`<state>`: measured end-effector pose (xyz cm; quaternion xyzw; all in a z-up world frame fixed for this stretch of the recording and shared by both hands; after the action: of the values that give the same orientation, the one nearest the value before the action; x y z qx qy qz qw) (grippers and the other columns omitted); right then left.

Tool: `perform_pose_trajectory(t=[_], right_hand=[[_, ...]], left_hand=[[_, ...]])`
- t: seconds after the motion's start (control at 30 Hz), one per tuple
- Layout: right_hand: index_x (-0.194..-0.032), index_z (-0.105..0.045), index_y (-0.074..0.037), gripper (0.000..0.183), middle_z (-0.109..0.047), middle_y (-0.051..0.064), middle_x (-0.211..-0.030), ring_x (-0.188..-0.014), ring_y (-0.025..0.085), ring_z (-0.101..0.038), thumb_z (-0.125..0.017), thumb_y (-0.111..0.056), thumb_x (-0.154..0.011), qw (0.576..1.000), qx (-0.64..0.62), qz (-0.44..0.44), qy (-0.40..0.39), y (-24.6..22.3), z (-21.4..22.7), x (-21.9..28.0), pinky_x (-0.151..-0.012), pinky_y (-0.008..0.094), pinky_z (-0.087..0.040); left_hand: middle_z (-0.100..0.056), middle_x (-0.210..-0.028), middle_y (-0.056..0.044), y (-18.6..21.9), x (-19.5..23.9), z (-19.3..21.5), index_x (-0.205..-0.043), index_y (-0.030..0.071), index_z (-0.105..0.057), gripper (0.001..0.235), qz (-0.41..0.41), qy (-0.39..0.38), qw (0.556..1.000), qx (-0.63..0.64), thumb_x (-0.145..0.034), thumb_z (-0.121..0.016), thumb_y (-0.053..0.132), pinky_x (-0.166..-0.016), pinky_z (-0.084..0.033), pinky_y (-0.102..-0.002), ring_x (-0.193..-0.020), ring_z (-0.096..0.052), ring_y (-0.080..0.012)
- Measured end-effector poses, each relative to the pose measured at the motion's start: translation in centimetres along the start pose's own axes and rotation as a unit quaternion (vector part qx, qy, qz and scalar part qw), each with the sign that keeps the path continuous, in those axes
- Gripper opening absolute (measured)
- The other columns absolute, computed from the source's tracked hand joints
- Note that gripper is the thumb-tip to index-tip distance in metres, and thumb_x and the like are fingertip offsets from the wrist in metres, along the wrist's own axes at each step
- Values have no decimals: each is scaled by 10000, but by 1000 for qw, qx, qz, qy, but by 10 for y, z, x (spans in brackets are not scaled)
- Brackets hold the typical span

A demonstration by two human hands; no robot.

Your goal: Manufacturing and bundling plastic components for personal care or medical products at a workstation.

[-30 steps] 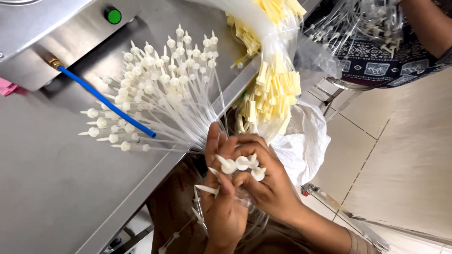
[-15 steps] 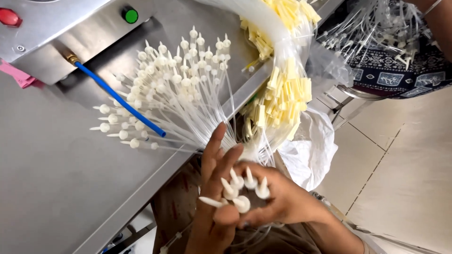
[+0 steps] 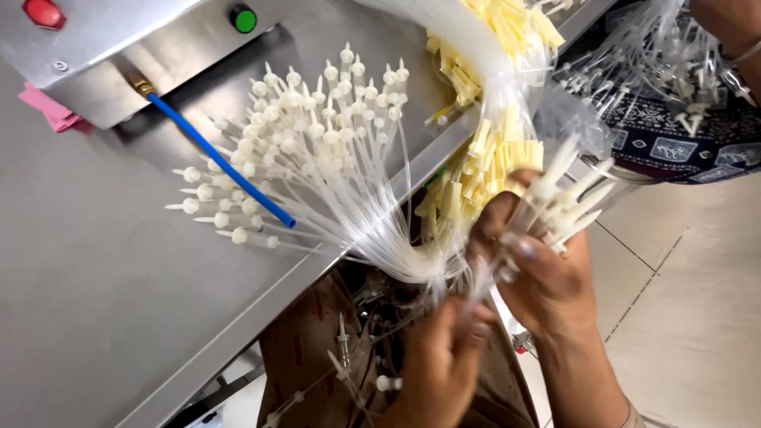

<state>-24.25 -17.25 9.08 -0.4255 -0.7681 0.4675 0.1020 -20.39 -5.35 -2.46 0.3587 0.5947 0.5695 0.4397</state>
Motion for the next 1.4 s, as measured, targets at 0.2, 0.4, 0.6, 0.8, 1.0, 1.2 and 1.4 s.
perform_pose_trajectory(t=[0.2, 0.4, 0.6, 0.8, 1.0, 1.2, 1.4], right_hand=[[-1316, -580, 39, 738, -694, 164, -1145, -792, 157, -653, -765, -526, -879, 986, -1, -126, -111, 42, -13, 22, -856, 355, -586], [-1219, -532, 34, 444, -516, 34, -752, -548, 91, -457, -788, -281, -1039, 979, -146, -123, 75, 43, 57, 29, -502, 257, -408], [-1380, -565, -28, 602, -522, -4, -772, -535, 51, -440, -788, -309, -897, 985, -169, -27, -15, -2, 10, 3, -459, 205, -376], [-1280, -535, 52, 434, -607, 114, -807, -487, 62, -507, -730, -247, -1033, 990, -133, -52, -14, 6, 33, 11, -408, 194, -421], [-1301, -592, 102, 421, -650, 143, -838, -507, 79, -512, -693, -129, -965, 977, -87, -149, -122, 42, 8, 10, -402, 199, -451], [-1119, -699, 76, 288, -633, 67, -689, -461, 82, -508, -752, -74, -880, 953, 242, -182, -9, 73, -17, 10, -377, 223, -409], [-1005, -755, 16, 224, -690, 35, -630, -436, 85, -552, -759, -161, -868, 903, 396, -163, 20, 74, -45, -1, -375, 239, -412]], left_hand=[[-567, -703, -97, 59, -24, 21, -1060, 1, -619, 300, -107, 89, 990, -39, -1131, -436, 227, -518, -431, -340, -574, -551, -172], [-606, -638, -90, 39, -19, -13, -1026, 9, -601, 309, -56, 38, 993, -99, -1101, -416, 246, -427, -461, -359, -465, -597, -210], [-582, -642, -87, 26, -11, -16, -926, 32, -591, 336, -33, 27, 994, -99, -1113, -430, 261, -445, -418, -357, -481, -588, -205], [-704, -944, -84, 104, 1, 95, -997, 80, -636, 339, -227, 218, 912, -262, -1117, -535, 380, -760, -522, -307, -880, -680, -189], [-756, -912, -75, 66, -59, 202, -1172, 172, -629, 352, 248, 155, 921, 257, -909, -537, 386, -684, -578, -332, -830, -707, -183], [-723, -966, -47, 13, -96, 218, -1039, 138, -610, 192, 177, 65, 915, 358, -906, -737, 194, -797, -571, -326, -943, -696, -165], [-730, -996, -53, 13, -93, 219, -1019, 148, -630, 170, 152, 44, 907, 391, -902, -749, 183, -883, -556, -330, -979, -691, -161]])
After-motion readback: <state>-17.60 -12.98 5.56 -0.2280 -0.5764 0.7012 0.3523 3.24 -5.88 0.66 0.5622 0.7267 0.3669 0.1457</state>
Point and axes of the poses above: each hand's wrist, its own x-axis away from the middle knuckle, its own z-axis out of the back of the hand, y = z × x, the point moved 7 cm from there along -x, towards the middle knuckle
